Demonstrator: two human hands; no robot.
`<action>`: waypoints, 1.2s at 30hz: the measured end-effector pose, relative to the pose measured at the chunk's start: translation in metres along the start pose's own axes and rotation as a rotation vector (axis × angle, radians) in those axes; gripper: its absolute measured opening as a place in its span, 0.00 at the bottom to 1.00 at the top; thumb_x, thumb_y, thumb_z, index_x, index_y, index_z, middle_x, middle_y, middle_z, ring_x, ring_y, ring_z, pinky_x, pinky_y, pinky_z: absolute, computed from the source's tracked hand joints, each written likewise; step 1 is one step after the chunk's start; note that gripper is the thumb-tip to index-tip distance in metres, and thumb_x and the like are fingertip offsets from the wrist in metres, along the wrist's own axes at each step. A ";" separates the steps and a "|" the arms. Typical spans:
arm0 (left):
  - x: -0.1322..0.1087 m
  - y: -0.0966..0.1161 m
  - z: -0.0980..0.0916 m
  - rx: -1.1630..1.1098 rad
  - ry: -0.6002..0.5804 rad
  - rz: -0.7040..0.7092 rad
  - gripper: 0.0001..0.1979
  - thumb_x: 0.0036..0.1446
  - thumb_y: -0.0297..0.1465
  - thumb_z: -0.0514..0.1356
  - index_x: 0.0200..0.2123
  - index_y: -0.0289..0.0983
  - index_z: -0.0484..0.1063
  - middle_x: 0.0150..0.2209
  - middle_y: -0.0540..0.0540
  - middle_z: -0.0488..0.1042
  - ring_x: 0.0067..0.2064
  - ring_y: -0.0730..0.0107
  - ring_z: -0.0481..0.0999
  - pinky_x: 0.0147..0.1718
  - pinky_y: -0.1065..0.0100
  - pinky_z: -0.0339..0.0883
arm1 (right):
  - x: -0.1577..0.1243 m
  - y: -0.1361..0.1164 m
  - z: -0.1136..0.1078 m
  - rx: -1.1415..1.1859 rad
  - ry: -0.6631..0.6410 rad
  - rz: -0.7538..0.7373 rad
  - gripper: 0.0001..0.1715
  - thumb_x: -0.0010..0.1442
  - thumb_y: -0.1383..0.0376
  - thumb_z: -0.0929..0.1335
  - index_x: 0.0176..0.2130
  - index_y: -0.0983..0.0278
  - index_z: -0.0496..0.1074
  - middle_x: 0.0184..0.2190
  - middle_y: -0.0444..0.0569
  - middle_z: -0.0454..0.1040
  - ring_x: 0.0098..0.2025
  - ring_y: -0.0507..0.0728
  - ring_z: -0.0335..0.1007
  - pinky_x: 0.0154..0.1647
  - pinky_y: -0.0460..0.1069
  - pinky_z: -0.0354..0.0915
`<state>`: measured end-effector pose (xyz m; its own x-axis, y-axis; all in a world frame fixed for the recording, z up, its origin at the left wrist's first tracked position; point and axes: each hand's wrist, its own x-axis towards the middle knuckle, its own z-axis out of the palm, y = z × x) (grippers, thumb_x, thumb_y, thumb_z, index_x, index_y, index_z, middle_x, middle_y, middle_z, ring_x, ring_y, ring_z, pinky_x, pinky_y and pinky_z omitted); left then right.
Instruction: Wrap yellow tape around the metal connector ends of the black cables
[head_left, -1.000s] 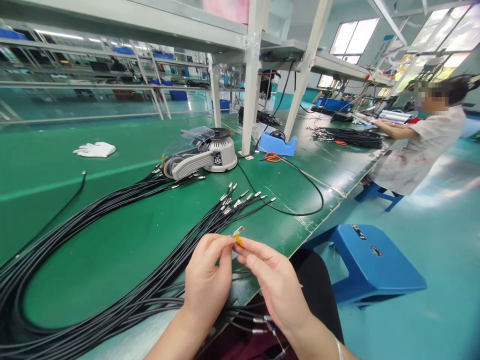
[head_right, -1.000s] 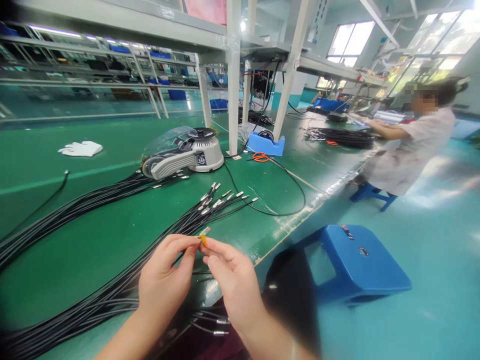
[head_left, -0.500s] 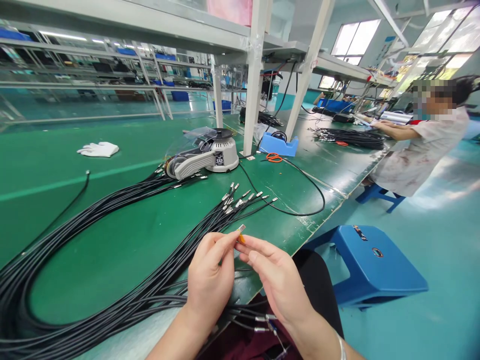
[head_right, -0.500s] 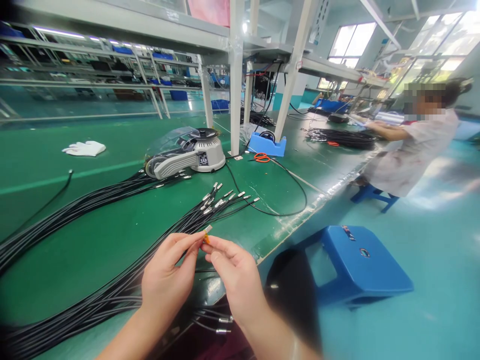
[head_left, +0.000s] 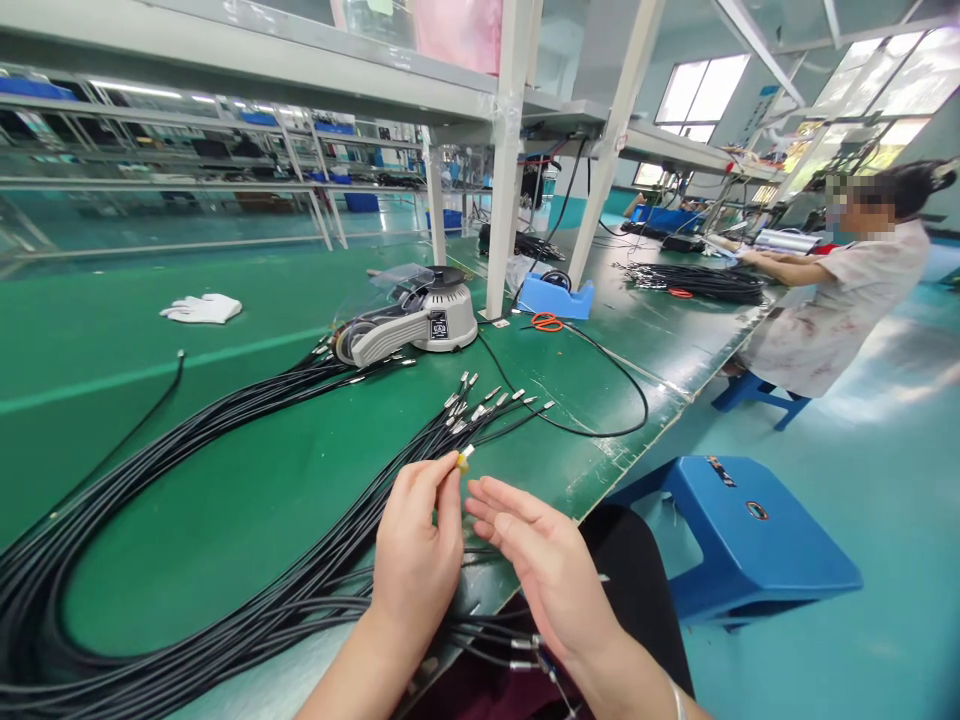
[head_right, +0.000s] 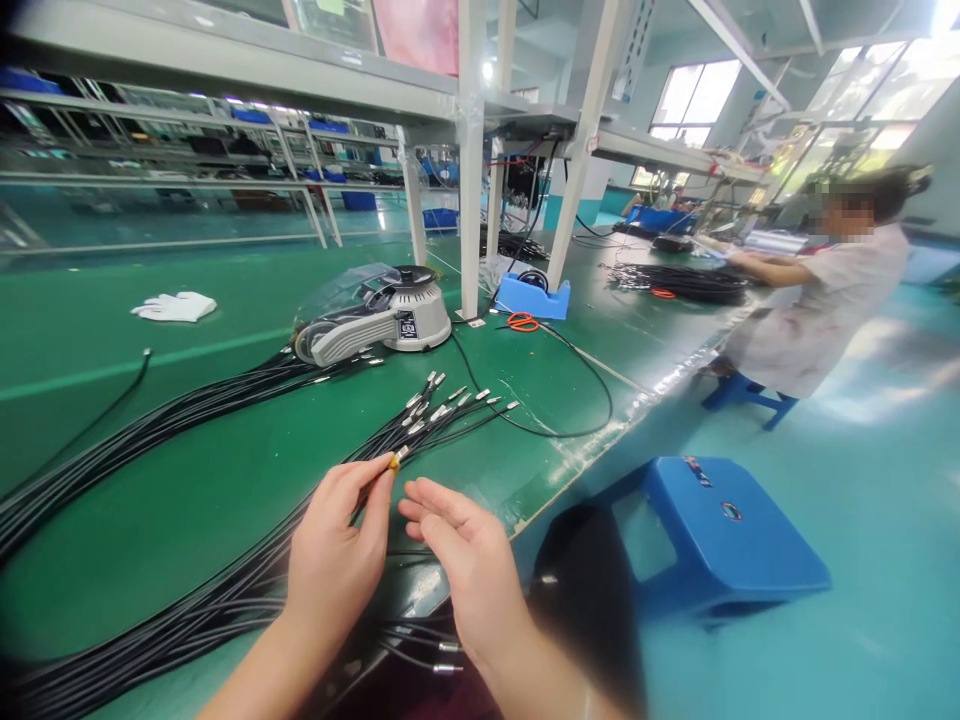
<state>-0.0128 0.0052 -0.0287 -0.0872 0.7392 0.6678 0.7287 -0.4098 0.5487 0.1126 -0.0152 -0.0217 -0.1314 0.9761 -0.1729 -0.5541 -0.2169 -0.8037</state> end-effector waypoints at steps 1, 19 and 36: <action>0.001 -0.001 0.000 0.007 -0.004 -0.006 0.09 0.60 0.26 0.55 0.43 0.36 0.71 0.37 0.46 0.72 0.39 0.71 0.73 0.39 0.68 0.69 | 0.001 0.000 -0.001 -0.004 0.015 0.002 0.18 0.53 0.62 0.72 0.45 0.65 0.75 0.49 0.55 0.75 0.50 0.62 0.71 0.53 0.57 0.64; 0.001 0.002 -0.003 0.006 -0.088 -0.033 0.04 0.58 0.29 0.56 0.34 0.38 0.71 0.31 0.49 0.74 0.33 0.70 0.74 0.33 0.69 0.67 | 0.022 0.000 0.004 -0.354 0.041 -0.116 0.13 0.53 0.57 0.70 0.31 0.65 0.70 0.26 0.43 0.71 0.29 0.52 0.70 0.35 0.49 0.68; 0.012 0.014 -0.011 -0.409 -0.425 -0.701 0.14 0.51 0.43 0.58 0.26 0.37 0.70 0.15 0.56 0.65 0.19 0.74 0.65 0.22 0.71 0.58 | 0.020 -0.007 0.003 -0.547 0.102 -0.248 0.08 0.53 0.62 0.69 0.25 0.63 0.69 0.22 0.41 0.71 0.26 0.52 0.65 0.32 0.47 0.63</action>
<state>-0.0115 0.0021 -0.0077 -0.1030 0.9913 -0.0823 0.2991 0.1098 0.9479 0.1111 0.0055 -0.0176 0.0425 0.9988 0.0251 -0.0515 0.0273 -0.9983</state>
